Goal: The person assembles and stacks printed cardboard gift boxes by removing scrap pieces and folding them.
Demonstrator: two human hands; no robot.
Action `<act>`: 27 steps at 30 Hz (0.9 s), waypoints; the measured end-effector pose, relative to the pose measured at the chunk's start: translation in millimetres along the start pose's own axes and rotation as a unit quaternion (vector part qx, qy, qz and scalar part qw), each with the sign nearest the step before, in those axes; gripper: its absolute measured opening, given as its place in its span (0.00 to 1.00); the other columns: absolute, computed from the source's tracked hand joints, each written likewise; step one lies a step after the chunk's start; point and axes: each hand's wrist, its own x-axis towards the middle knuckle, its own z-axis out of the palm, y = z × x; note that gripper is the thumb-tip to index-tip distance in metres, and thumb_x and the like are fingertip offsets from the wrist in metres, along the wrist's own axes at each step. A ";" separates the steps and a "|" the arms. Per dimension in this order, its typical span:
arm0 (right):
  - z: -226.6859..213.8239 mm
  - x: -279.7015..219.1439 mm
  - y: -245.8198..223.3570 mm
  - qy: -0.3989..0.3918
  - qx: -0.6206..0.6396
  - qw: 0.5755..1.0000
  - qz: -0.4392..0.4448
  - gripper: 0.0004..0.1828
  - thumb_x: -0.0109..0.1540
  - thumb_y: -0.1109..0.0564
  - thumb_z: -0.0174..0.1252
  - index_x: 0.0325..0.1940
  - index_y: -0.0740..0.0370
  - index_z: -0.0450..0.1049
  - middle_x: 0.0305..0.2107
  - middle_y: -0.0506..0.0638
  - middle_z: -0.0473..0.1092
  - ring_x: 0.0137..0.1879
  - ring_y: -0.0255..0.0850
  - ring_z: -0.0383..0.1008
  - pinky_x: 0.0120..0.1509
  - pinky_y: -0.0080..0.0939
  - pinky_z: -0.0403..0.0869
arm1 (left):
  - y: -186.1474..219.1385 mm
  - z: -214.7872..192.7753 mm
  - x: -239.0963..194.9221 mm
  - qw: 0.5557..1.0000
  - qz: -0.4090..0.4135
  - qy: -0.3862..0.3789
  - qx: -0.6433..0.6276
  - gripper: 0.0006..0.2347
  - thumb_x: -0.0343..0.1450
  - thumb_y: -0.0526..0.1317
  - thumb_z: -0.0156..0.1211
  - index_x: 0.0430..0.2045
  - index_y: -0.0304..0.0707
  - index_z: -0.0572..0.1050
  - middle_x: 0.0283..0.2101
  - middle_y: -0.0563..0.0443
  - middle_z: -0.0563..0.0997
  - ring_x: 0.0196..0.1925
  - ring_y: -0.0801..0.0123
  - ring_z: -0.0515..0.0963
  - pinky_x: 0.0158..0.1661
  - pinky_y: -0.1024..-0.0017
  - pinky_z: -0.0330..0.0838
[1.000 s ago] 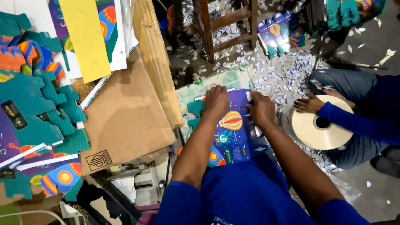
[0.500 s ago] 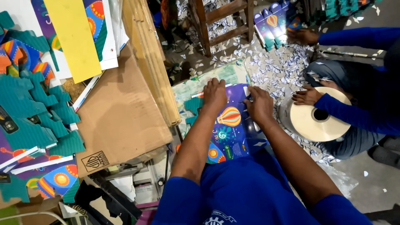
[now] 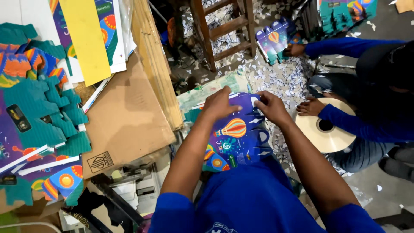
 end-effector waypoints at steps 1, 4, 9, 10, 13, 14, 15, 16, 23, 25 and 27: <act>-2.4 -1.8 -1.5 0.007 -0.007 1.000 0.017 0.16 0.63 0.55 0.65 0.51 0.67 0.76 0.35 0.54 0.80 0.40 0.39 0.79 0.45 0.39 0.76 | 7.3 -4.9 -2.1 0.999 -0.007 -0.013 -0.041 0.28 0.57 0.47 0.79 0.43 0.31 0.70 0.43 0.35 0.78 0.49 0.41 0.78 0.47 0.51 0.72; -1.0 -10.0 -11.3 0.090 -0.069 0.991 0.066 0.14 0.59 0.54 0.69 0.44 0.66 0.79 0.30 0.54 0.79 0.35 0.41 0.79 0.42 0.41 0.77 | 24.8 12.0 -8.6 0.999 0.040 0.016 0.023 0.17 0.64 0.44 0.71 0.40 0.34 0.76 0.42 0.37 0.80 0.46 0.42 0.80 0.45 0.50 0.73; 16.6 -28.2 -20.2 0.173 -0.077 0.982 0.029 0.12 0.60 0.56 0.67 0.43 0.65 0.79 0.30 0.56 0.79 0.35 0.44 0.81 0.42 0.43 0.77 | 45.3 15.5 -29.4 0.994 0.075 0.057 0.055 0.13 0.66 0.41 0.69 0.38 0.34 0.76 0.42 0.39 0.80 0.46 0.45 0.81 0.44 0.51 0.74; 21.2 -29.5 -21.8 0.190 -0.068 0.979 0.017 0.11 0.61 0.56 0.66 0.44 0.65 0.78 0.30 0.57 0.79 0.35 0.46 0.82 0.42 0.43 0.77 | 45.9 14.8 -31.5 0.991 0.087 0.072 0.066 0.12 0.66 0.40 0.68 0.37 0.35 0.76 0.42 0.40 0.80 0.46 0.46 0.81 0.44 0.51 0.75; 25.1 -24.4 -12.3 0.206 -0.099 0.973 -0.011 0.10 0.61 0.56 0.66 0.41 0.65 0.78 0.30 0.59 0.78 0.36 0.49 0.80 0.42 0.46 0.76 | 45.9 8.0 -36.3 0.991 0.103 0.073 0.047 0.13 0.64 0.41 0.68 0.39 0.36 0.76 0.42 0.39 0.80 0.45 0.43 0.81 0.42 0.50 0.74; 21.8 -21.9 -8.9 0.208 -0.097 0.973 -0.013 0.10 0.61 0.56 0.66 0.41 0.65 0.78 0.30 0.59 0.78 0.36 0.49 0.80 0.42 0.46 0.76 | 44.4 7.3 -35.3 0.990 0.105 0.075 0.051 0.13 0.64 0.41 0.68 0.39 0.36 0.76 0.42 0.39 0.80 0.45 0.43 0.81 0.42 0.50 0.74; 18.6 -19.0 -5.3 0.224 -0.149 0.963 -0.029 0.10 0.58 0.57 0.67 0.37 0.66 0.77 0.29 0.61 0.76 0.35 0.52 0.79 0.42 0.47 0.75 | 42.6 6.6 -34.0 0.990 0.104 0.072 0.058 0.14 0.65 0.42 0.69 0.40 0.35 0.75 0.42 0.39 0.80 0.45 0.43 0.81 0.41 0.49 0.74; 16.5 -19.2 -0.6 0.236 -0.201 0.950 -0.043 0.10 0.55 0.58 0.68 0.32 0.67 0.77 0.28 0.62 0.75 0.35 0.54 0.77 0.42 0.49 0.74 | 40.5 7.8 -35.5 0.991 0.101 0.069 0.063 0.16 0.66 0.43 0.69 0.41 0.33 0.74 0.42 0.38 0.80 0.45 0.43 0.80 0.41 0.49 0.73; -17.3 -39.0 -30.7 0.057 -0.065 0.991 0.098 0.12 0.62 0.53 0.65 0.39 0.66 0.78 0.30 0.58 0.78 0.38 0.47 0.79 0.45 0.44 0.75 | 32.1 11.9 -31.9 0.994 0.037 0.056 0.087 0.17 0.66 0.45 0.68 0.45 0.37 0.74 0.44 0.39 0.80 0.46 0.44 0.81 0.43 0.49 0.74; -35.9 -47.5 -40.6 -0.057 0.266 0.954 0.126 0.30 0.57 0.56 0.63 0.64 0.48 0.66 0.41 0.49 0.81 0.51 0.38 0.77 0.55 0.37 0.70 | 24.8 13.7 -33.4 0.994 0.068 0.080 0.035 0.20 0.65 0.46 0.68 0.48 0.37 0.74 0.44 0.39 0.83 0.47 0.44 0.81 0.44 0.47 0.73; -40.3 -49.7 -58.7 -0.029 0.402 0.907 0.124 0.30 0.58 0.54 0.62 0.65 0.50 0.66 0.43 0.49 0.81 0.54 0.40 0.76 0.58 0.39 0.71 | 26.3 6.2 -33.2 0.996 0.061 0.046 0.042 0.20 0.66 0.47 0.67 0.48 0.37 0.73 0.45 0.39 0.83 0.47 0.43 0.81 0.44 0.47 0.73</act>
